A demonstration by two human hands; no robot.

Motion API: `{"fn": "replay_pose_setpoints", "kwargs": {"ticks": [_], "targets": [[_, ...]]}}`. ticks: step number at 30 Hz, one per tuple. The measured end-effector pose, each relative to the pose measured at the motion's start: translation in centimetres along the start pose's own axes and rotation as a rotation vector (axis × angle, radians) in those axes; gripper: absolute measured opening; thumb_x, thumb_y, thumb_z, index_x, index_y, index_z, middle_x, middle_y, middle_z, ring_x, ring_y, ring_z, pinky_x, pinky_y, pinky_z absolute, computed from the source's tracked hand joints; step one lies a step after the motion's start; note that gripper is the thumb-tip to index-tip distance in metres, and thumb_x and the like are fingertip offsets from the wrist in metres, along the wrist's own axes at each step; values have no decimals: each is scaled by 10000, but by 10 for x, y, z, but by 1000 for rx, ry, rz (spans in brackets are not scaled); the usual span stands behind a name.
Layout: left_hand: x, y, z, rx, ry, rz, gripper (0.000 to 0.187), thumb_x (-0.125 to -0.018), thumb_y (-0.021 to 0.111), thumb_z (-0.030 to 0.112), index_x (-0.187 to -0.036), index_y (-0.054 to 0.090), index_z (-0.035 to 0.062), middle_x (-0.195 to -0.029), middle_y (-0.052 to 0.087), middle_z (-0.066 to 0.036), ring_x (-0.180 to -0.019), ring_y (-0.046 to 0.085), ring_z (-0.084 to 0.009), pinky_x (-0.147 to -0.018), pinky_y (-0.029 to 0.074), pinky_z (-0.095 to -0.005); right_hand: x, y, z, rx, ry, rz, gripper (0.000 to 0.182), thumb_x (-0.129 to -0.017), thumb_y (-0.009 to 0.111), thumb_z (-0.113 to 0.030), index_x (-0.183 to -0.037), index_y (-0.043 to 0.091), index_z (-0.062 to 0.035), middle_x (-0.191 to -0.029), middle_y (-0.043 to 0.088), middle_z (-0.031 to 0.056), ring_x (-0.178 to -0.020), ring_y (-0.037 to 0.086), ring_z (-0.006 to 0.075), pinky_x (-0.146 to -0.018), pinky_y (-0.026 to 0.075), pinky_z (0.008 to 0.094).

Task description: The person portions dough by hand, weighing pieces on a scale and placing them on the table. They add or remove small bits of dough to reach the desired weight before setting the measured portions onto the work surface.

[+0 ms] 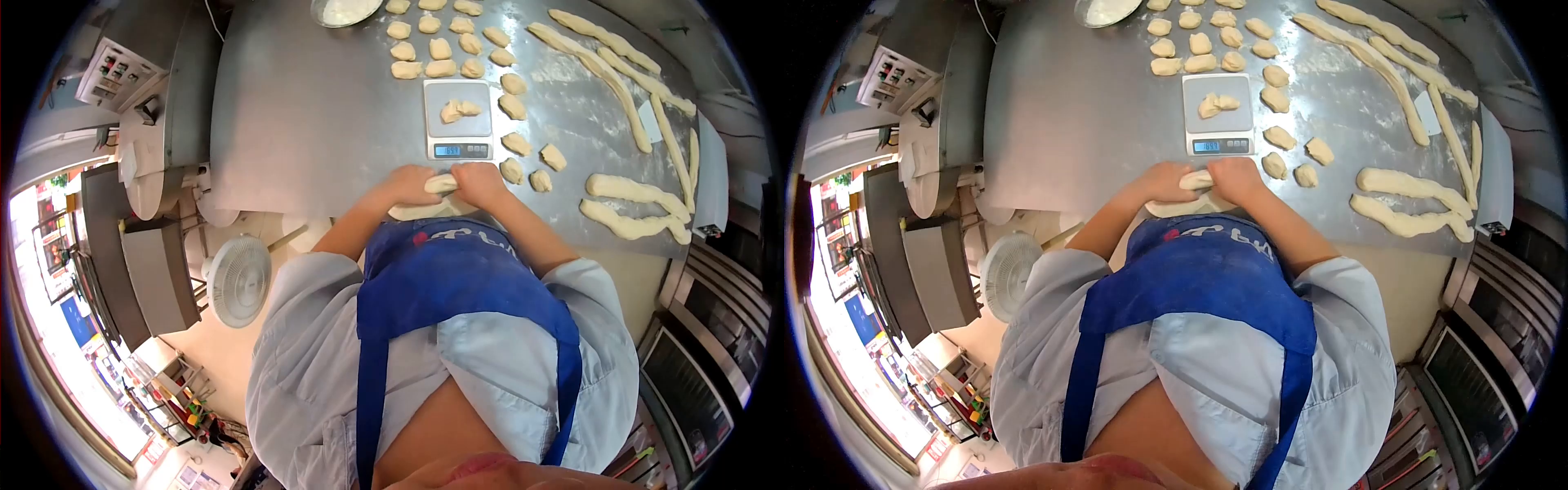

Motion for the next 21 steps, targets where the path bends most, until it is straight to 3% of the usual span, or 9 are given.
{"fn": "replay_pose_setpoints", "kwargs": {"ticks": [3,8,10,11,13,14,17,19,21], "targets": [[-10,7,15,4,1,-219,573,-653,753,451,-1053,700,43,-963,704,-210,-910,670,-371,-809,521,-442,11,-3,-15,-16,-11,-5,199,-698,724,-206,-861,668,-107,-784,698,127,-758,692,329,-661,547,448],[-28,19,17,277,79,-111,564,-615,771,395,-1053,703,46,-958,713,-194,-892,683,-334,-786,523,-408,28,-33,3,-283,23,72,292,-744,717,-193,-1017,732,-89,-857,719,139,-788,702,305,-706,554,410],[-21,14,19,353,80,-114,554,-614,770,376,-1047,701,38,-952,715,-192,-889,685,-329,-784,522,-407,33,-18,29,-827,203,-175,308,-789,730,-232,-1043,732,-58,-831,719,117,-750,692,247,-693,540,364],[-17,14,16,404,13,-142,549,-623,765,374,-1050,696,35,-949,714,-190,-884,683,-335,-784,523,-409,35,-15,29,-830,206,-178,308,-789,730,-232,-1043,732,-58,-831,719,117,-750,692,247,-693,540,364],[-13,16,14,452,-54,-168,544,-633,759,371,-1052,691,31,-946,713,-188,-880,682,-341,-784,523,-411,32,-22,27,-793,125,-65,266,-849,728,-209,-1039,730,-24,-835,721,57,-734,643,131,-710,519,275],[-15,17,16,401,11,-123,536,-641,758,355,-1060,681,30,-939,707,-175,-870,679,-315,-781,524,-403,31,-22,25,-793,122,-66,266,-849,728,-209,-1039,730,-24,-835,721,57,-734,643,131,-710,519,275],[-20,19,13,250,64,-12,558,-647,765,353,-1091,662,31,-963,696,-165,-898,670,-284,-807,523,-388,18,-42,18,-787,-41,84,261,-860,722,-226,-1024,729,-23,-877,731,66,-748,655,138,-715,523,279],[-21,23,11,158,47,45,589,-645,774,367,-1115,654,32,-995,691,-168,-936,664,-279,-836,521,-383,-2,-48,59,-713,238,241,243,-851,710,-243,-1010,727,-61,-884,711,93,-793,677,224,-722,529,341],[-21,22,11,188,30,165,554,-684,763,355,-1134,646,55,-1093,658,-186,-1051,622,-329,-935,486,-429,-22,-68,86,-455,269,506,208,-863,689,-213,-1021,711,-80,-893,693,94,-814,666,256,-734,529,370]]}}
Point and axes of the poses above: each hand's wrist, its own x-axis away from the middle knuckle, its own y-axis out of the palm, z = x × y, the point moved 8 cm from there along -x, towards the middle knuckle
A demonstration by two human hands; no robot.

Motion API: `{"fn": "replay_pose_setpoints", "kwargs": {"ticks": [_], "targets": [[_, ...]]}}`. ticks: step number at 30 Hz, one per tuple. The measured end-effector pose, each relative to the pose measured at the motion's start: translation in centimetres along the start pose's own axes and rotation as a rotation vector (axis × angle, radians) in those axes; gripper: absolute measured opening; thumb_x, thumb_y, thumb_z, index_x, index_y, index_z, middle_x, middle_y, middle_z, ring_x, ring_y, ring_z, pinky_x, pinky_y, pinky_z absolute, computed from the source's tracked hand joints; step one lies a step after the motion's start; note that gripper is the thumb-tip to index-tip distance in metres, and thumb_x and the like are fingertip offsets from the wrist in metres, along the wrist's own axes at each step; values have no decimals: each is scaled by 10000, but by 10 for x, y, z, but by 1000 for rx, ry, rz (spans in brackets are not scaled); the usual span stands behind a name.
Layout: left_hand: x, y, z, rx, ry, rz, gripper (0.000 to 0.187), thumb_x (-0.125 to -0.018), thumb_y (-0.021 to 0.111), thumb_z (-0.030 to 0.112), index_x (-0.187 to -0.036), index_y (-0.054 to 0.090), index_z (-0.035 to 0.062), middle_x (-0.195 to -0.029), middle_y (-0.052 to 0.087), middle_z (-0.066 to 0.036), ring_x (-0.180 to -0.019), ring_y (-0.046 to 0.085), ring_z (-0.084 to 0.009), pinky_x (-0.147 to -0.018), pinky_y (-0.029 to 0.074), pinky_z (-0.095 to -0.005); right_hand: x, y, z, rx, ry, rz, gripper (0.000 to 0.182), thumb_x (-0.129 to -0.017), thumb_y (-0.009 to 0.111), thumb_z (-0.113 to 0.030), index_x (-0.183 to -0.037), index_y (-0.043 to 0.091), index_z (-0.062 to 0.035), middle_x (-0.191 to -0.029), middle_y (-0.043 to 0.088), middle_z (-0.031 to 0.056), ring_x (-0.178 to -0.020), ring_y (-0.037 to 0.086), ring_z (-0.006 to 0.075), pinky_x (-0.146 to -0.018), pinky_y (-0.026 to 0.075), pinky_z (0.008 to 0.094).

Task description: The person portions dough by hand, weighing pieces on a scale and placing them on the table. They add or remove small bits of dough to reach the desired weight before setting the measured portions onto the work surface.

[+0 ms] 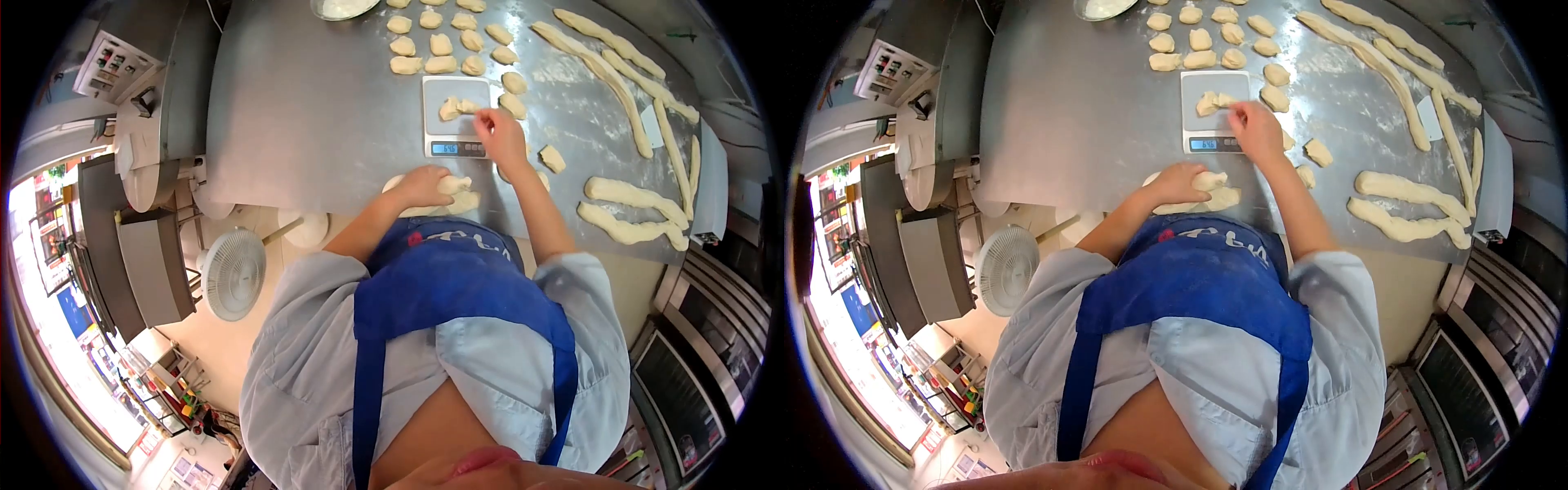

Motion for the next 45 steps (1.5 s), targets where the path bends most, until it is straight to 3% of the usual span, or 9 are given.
{"fn": "replay_pose_setpoints", "kwargs": {"ticks": [7,12,25,27,32,36,38,40,45], "targets": [[2,-46,25,147,79,396,504,-790,746,216,-1241,596,49,-1163,599,-175,-1076,588,-361,-966,472,-445,-26,11,-13,155,-428,180,188,-843,701,-173,-979,705,-44,-801,674,121,-697,649,276,-659,522,366],[9,-95,99,-448,363,844,504,-784,730,214,-1241,572,73,-1079,635,-126,-1055,615,-267,-1018,414,-459,19,3,-32,-109,-18,-200,193,-804,683,-172,-945,712,-43,-773,684,140,-698,652,336,-664,521,410],[-58,-61,98,-746,571,332,294,-827,675,375,-913,633,97,-799,630,-23,-851,608,-213,-885,412,-395,73,-2,-33,-928,280,-383,140,-801,771,-74,-915,734,-3,-733,678,-15,-667,590,38,-601,459,202],[-87,-85,86,-717,102,309,512,-862,630,499,-1116,632,54,-1077,652,-117,-1134,563,-274,-1031,342,-442,71,-27,-70,-933,196,-376,159,-793,785,-93,-917,738,-4,-758,687,-12,-682,599,38,-614,468,199],[-94,-88,76,-679,-78,336,918,-850,630,595,-1496,335,14,-1581,240,-215,-1486,169,-361,-1185,103,-549,65,-47,22,-792,275,14,227,-872,730,-204,-953,746,7,-798,706,2,-690,591,48,-628,473,216],[-47,-92,109,-574,310,636,698,-836,680,511,-1381,519,107,-1433,454,-206,-1343,415,-363,-1098,297,-514,97,-8,98,-654,438,-29,310,-927,644,-276,-915,745,17,-750,704,19,-675,608,67,-627,479,237],[-44,-55,84,-417,221,158,522,-830,707,442,-1204,616,90,-1166,627,-173,-1096,599,-337,-941,441,-465,110,21,109,-577,523,-68,375,-954,569,-298,-862,736,25,-698,695,57,-650,629,96,-617,486,263],[-19,-32,64,-417,304,288,417,-817,726,397,-1075,639,81,-957,667,-133,-895,650,-323,-815,485,-432,114,56,114,-456,510,-152,382,-959,534,-282,-837,722,27,-687,695,97,-630,658,157,-611,503,306],[3,-4,15,-298,125,330,416,-810,734,347,-1083,627,52,-1011,641,-162,-978,615,-349,-865,483,-434,105,106,87,-590,463,-122,385,-946,512,-276,-828,709,32,-714,698,147,-630,671,264,-645,519,386]]}}
Point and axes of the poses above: each hand's wrist, its own x-axis away from the middle knuckle, its own y-axis out of the palm, z = x × y, the point moved 8 cm from there along -x, towards the middle knuckle
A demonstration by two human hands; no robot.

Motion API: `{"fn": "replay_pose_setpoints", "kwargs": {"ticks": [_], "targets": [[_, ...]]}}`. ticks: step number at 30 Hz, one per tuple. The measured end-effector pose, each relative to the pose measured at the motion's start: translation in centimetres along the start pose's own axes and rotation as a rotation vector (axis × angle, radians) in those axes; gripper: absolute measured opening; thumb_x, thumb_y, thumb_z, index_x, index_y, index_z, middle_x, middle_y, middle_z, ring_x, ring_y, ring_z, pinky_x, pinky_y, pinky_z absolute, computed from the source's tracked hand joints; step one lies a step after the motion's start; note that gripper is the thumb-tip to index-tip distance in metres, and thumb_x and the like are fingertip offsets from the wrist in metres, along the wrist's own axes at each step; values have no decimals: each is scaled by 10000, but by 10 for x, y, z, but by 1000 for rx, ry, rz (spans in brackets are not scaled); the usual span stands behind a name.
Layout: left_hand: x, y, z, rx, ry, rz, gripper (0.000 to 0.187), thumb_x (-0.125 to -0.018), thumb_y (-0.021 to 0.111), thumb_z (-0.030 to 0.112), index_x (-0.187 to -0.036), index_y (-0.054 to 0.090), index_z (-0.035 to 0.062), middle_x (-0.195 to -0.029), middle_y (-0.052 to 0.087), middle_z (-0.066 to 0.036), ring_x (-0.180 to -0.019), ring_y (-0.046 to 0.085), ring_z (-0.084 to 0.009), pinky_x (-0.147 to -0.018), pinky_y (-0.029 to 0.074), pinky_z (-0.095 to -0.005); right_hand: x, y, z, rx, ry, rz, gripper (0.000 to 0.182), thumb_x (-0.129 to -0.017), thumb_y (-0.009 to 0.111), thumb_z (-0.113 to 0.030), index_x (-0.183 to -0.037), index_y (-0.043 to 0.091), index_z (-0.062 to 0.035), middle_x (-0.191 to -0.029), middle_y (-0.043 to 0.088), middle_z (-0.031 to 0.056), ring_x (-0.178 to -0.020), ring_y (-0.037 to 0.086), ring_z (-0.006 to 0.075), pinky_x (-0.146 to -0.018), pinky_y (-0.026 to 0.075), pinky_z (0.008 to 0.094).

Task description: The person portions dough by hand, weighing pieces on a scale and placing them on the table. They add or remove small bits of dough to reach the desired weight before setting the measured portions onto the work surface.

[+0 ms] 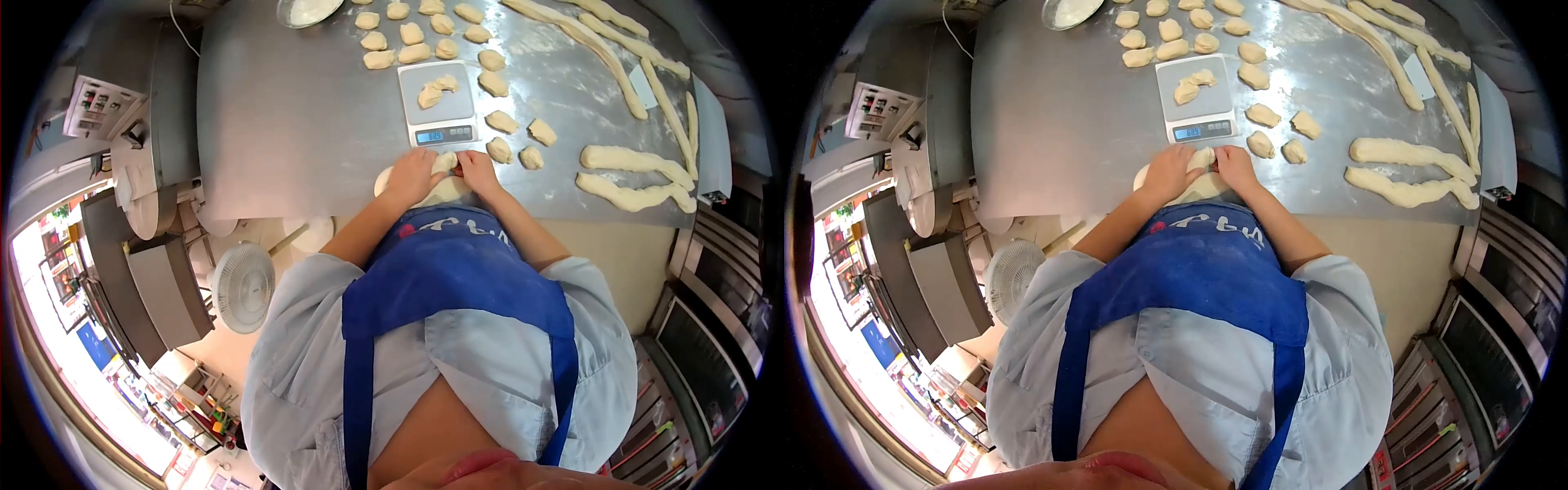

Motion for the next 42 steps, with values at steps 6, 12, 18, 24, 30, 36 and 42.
{"fn": "replay_pose_setpoints", "kwargs": {"ticks": [6,12,18,24,30,36,42], "targets": [[7,0,-2,75,11,68,414,-807,735,302,-1098,617,32,-1058,610,-171,-1045,574,-358,-905,470,-448,1,14,-45,600,-359,-67,253,-898,585,-211,-873,683,20,-820,648,176,-878,609,345,-765,494,419],[12,-3,-1,96,46,101,437,-808,734,300,-1143,616,47,-1066,608,-157,-1057,571,-352,-920,464,-447,1,-36,-79,301,-306,357,244,-841,657,-103,-1069,599,-38,-912,599,140,-874,580,298,-758,481,381],[-2,-13,-22,377,-215,139,429,-843,715,301,-1165,611,37,-1110,615,-163,-1072,576,-340,-934,467,-440,-43,-60,-147,335,-440,270,248,-860,653,-123,-1092,621,-43,-966,623,126,-864,606,274,-792,489,381],[-64,-70,-34,177,-340,391,428,-864,712,271,-1191,595,22,-1150,612,-168,-1027,603,-330,-905,483,-426,-82,-22,-169,828,-665,327,276,-831,689,-181,-1058,637,-32,-1077,619,151,-1044,570,344,-876,474,427],[-86,-60,-42,171,-278,387,440,-881,690,186,-1253,534,10,-1162,605,-169,-978,627,-341,-829,523,-395,-64,-28,-163,392,-542,205,358,-851,702,-188,-1159,563,-71,-872,699,132,-731,664,297,-692,529,405],[-44,-53,-18,1432,-458,199,402,-935,555,47,-1321,480,-34,-1219,599,-132,-1115,611,-224,-893,524,-322,-11,-59,-184,115,-370,106,415,-870,703,-154,-1260,595,-59,-912,715,87,-768,651,143,-716,522,292],[-25,-44,-7,1524,-417,106,467,-915,505,-13,-1378,441,-21,-1250,570,-116,-1116,598,-206,-930,517,-316,39,-26,-212,173,-502,99,249,-893,657,-131,-1132,643,-62,-951,706,147,-843,691,289,-732,541,366]]}}
Point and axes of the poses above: each hand's wrist, its own x-axis away from the middle knuckle, its own y-axis out of the palm, z = x × y, the point moved 8 cm from there along -x, towards the middle knuckle
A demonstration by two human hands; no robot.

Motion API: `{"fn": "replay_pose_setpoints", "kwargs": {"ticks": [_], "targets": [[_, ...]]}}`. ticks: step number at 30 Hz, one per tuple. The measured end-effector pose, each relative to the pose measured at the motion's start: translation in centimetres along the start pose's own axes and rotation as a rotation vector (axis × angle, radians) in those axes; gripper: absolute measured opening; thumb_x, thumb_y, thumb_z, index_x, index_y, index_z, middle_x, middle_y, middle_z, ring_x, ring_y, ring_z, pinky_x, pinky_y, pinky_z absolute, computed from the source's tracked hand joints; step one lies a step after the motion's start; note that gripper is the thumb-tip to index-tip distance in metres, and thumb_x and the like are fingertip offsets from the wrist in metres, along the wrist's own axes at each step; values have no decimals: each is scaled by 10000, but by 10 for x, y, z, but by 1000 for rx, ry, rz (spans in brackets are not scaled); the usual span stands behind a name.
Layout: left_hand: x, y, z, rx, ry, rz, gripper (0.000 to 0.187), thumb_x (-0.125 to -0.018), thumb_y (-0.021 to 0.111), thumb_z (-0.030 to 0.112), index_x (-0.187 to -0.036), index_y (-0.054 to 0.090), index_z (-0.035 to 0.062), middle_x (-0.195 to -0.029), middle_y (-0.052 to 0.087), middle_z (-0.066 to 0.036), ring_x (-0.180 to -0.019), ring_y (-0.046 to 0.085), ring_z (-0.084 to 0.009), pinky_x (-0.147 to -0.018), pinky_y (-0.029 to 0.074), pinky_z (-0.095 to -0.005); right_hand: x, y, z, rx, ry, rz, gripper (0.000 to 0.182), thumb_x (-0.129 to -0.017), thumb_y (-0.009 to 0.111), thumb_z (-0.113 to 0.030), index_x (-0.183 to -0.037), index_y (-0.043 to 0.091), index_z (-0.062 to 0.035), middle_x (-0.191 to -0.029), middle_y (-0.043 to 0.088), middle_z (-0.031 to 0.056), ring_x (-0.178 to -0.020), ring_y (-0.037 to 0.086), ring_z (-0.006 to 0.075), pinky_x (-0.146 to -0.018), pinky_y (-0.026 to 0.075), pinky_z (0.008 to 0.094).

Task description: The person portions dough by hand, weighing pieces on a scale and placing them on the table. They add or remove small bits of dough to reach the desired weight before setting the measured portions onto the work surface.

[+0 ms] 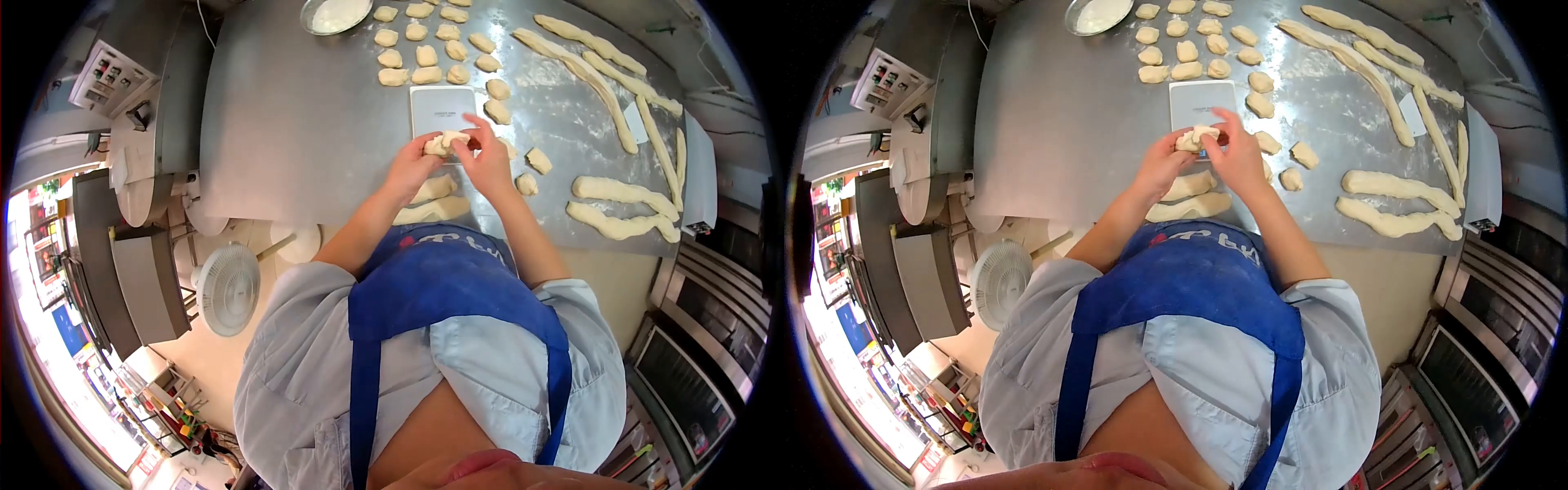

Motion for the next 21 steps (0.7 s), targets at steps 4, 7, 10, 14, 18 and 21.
{"fn": "replay_pose_setpoints", "kwargs": {"ticks": [4,7,10,14,18,21], "targets": [[26,22,13,399,63,-200,433,-965,466,78,-1384,419,-22,-1301,529,-131,-1209,533,-242,-1075,429,-368,30,23,-13,302,-368,96,334,-842,719,-127,-1166,645,-89,-937,681,114,-847,634,298,-760,522,386],[35,18,1,560,-27,-100,387,-1015,458,183,-1348,444,-14,-1314,518,-139,-1264,482,-249,-1120,377,-385,44,35,-21,354,-392,69,286,-842,705,-127,-1124,666,-98,-889,676,106,-813,603,295,-754,514,373],[43,22,6,410,25,-74,355,-1046,454,248,-1313,475,15,-1303,532,-134,-1226,517,-251,-1093,409,-400,49,37,-35,367,-455,86,352,-833,705,-124,-1181,656,-100,-1144,584,160,-918,567,311,-822,489,393],[37,16,-4,446,-5,-80,380,-1057,450,300,-1338,472,45,-1306,555,-91,-1178,555,-207,-1029,449,-370,52,21,-31,170,-312,116,501,-850,681,-153,-1321,543,-53,-1397,420,228,-1179,478,413,-983,427,463],[32,29,-10,72,-43,61,447,-1048,455,332,-1391,441,47,-1329,553,-106,-1201,549,-224,-1038,439,-389,59,2,-26,252,-492,71,609,-848,678,-150,-1385,427,-13,-1375,483,217,-1253,489,387,-1039,406,474],[22,62,-10,301,-153,-128,592,-1032,376,493,-1420,423,49,-1365,529,-137,-1246,521,-256,-1076,401,-428,62,-5,-13,275,-566,47,546,-811,702,-117,-1317,513,-40,-1311,570,158,-1212,543,341,-1022,429,458]]}}
Point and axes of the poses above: each hand's wrist, its own x-axis away from the middle knuckle, its own y-axis out of the palm, z = x × y, the point moved 8 cm from there along -x, towards the middle knuckle
